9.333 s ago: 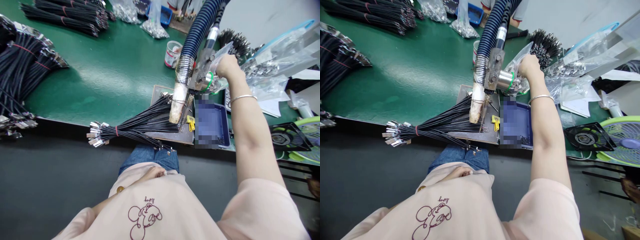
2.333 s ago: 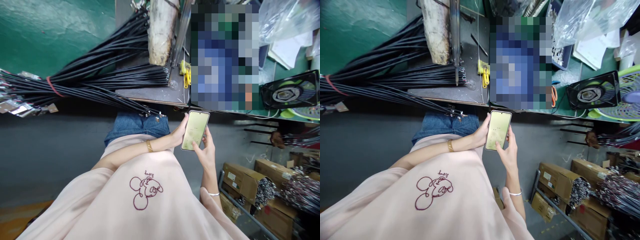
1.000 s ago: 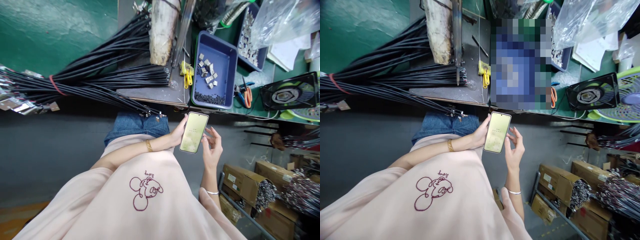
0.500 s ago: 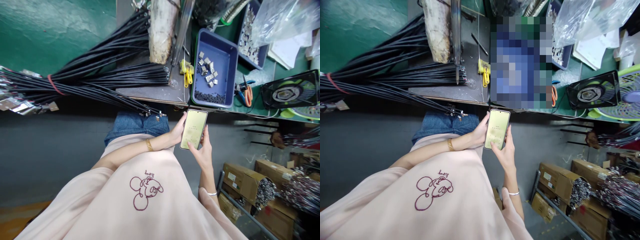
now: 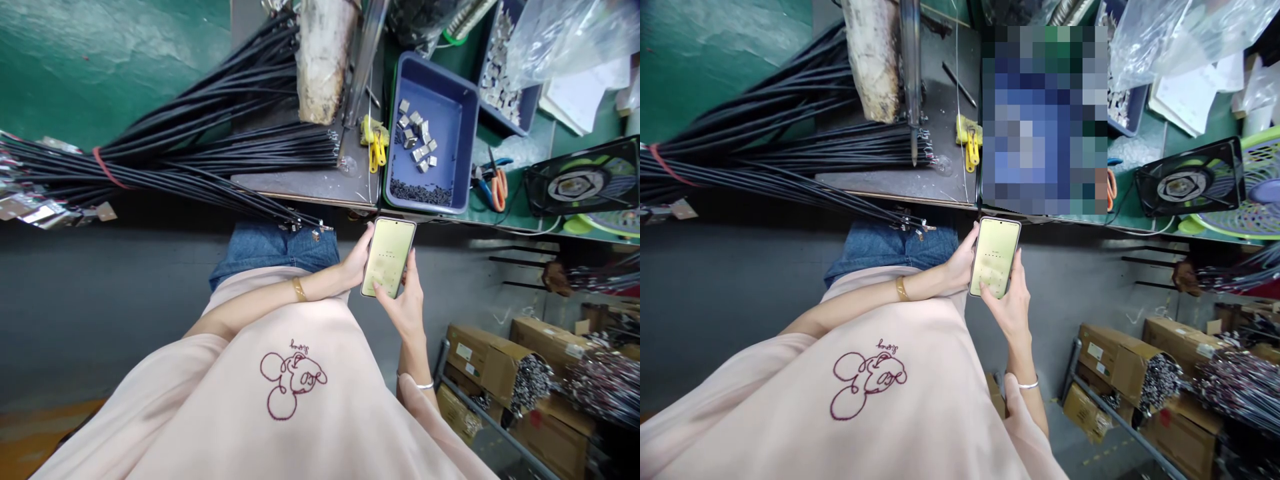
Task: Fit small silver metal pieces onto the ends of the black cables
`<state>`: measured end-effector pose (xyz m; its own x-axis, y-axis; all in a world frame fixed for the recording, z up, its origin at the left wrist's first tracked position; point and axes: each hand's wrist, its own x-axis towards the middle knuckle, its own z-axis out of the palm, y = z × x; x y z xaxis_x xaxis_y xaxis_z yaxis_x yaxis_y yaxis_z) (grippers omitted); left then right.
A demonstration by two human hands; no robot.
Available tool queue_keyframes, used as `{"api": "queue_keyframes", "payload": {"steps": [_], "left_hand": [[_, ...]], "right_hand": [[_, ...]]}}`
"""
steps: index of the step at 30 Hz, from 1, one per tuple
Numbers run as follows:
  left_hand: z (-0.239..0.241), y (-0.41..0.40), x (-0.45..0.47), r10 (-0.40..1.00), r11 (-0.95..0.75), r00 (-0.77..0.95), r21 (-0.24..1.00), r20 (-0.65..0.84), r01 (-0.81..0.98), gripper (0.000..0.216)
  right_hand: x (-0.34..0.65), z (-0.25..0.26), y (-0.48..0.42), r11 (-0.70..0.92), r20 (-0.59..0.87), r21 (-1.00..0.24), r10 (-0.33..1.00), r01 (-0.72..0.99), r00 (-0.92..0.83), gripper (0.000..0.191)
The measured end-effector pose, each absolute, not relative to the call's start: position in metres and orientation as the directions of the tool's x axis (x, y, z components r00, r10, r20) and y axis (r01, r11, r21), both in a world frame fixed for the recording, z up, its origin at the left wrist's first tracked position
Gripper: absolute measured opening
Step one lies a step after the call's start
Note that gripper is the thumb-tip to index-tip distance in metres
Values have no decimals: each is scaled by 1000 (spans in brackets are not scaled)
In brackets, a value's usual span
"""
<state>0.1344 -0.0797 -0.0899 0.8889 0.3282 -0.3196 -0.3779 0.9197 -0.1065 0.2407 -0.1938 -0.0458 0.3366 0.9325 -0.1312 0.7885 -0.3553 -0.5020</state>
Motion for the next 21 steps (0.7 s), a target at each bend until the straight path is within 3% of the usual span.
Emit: {"api": "queue_keyframes", "payload": {"steps": [8,21], "left_hand": [[-89,-80,134,321,921,890,-113,-323,-373,80],[-90,-80,131,299,938,914,-93,-272,-335,86]], "right_hand": [[243,-48,-196,-349,-105,-531,931,772,348,104],[254,-37,-198,-264,-47,-632,951,728,305,63]]}}
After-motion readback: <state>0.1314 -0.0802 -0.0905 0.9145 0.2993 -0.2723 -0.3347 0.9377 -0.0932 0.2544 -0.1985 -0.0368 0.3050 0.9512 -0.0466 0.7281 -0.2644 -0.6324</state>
